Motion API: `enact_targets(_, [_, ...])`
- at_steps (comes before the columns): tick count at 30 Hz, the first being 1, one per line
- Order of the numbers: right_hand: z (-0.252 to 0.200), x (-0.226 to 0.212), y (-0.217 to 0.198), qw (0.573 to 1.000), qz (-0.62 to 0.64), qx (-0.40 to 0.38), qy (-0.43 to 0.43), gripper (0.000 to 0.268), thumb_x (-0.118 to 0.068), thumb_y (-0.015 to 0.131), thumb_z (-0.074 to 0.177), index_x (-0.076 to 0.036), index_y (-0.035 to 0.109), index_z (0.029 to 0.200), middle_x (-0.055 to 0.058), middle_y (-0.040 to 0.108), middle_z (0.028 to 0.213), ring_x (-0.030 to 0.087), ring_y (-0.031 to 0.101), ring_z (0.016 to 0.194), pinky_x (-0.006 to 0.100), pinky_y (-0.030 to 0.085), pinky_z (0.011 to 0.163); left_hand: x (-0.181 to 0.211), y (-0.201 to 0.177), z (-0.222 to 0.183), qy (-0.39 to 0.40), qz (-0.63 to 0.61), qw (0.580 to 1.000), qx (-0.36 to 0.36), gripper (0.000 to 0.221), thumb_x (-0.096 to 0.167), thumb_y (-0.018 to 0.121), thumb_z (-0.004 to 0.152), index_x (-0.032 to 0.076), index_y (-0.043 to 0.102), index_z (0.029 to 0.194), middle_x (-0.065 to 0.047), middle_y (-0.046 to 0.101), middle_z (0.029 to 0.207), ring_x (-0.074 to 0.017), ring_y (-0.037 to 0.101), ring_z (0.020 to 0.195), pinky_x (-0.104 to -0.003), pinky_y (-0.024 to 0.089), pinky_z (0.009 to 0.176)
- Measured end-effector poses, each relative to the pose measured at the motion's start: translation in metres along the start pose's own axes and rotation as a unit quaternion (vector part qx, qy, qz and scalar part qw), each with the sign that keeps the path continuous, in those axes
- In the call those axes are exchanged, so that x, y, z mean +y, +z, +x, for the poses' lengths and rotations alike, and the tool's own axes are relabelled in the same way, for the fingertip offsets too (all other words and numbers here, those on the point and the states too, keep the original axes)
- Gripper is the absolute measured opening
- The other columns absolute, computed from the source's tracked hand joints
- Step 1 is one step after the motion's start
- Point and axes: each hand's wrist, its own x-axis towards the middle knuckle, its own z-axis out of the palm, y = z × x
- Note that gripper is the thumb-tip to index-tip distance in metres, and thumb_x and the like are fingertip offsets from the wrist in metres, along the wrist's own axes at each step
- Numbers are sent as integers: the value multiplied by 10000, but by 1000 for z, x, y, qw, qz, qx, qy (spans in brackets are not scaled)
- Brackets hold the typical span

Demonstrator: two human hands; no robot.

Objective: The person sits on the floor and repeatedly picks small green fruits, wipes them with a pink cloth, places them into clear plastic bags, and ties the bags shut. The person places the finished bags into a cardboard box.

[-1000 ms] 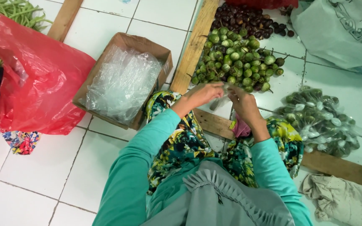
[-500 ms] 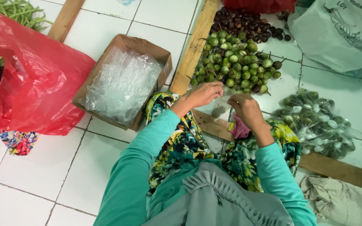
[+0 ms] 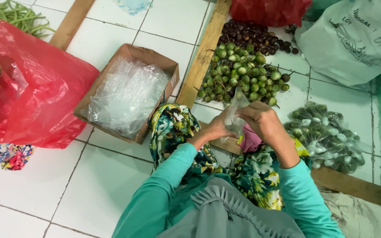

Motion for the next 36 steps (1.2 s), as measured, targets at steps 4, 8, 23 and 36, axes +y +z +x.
enact_targets(4, [8, -26, -30, 1000, -21, 17, -11, 101, -107, 759, 976, -69, 763, 882, 112, 690, 751, 344, 705, 770, 396, 589, 712, -13, 28, 8, 96, -15, 994, 58, 981, 422, 888, 754, 62, 381, 1513, -299, 661, 1270, -512, 614, 1197, -621, 523, 1022])
enact_targets(8, [5, -23, -41, 998, 41, 9, 49, 52, -183, 794, 944, -138, 808, 923, 75, 754, 786, 276, 676, 594, 349, 526, 547, 7, 27, -13, 98, -54, 994, -17, 412, 440, 761, 923, 49, 716, 1043, -169, 763, 976, -355, 711, 963, -491, 520, 931])
enact_targets(23, [4, -58, -101, 957, 128, -148, 215, 113, -2, 761, 843, -34, 819, 935, 163, 814, 821, 289, 756, 672, 388, 596, 645, 7, 24, -36, 132, -317, 888, -307, 196, 274, 612, 1077, 125, 740, 1072, -35, 765, 921, -127, 707, 948, -322, 515, 978])
enact_targets(36, [-52, -36, -32, 875, 385, 26, 291, 1064, -267, 875, 666, -6, 378, 1569, 314, 523, 1402, 420, 617, 1119, 530, 577, 831, 67, 5, -66, 91, -434, 844, -302, 188, 153, 562, 1114, 44, 707, 1065, -155, 751, 908, -234, 756, 951, -328, 536, 959])
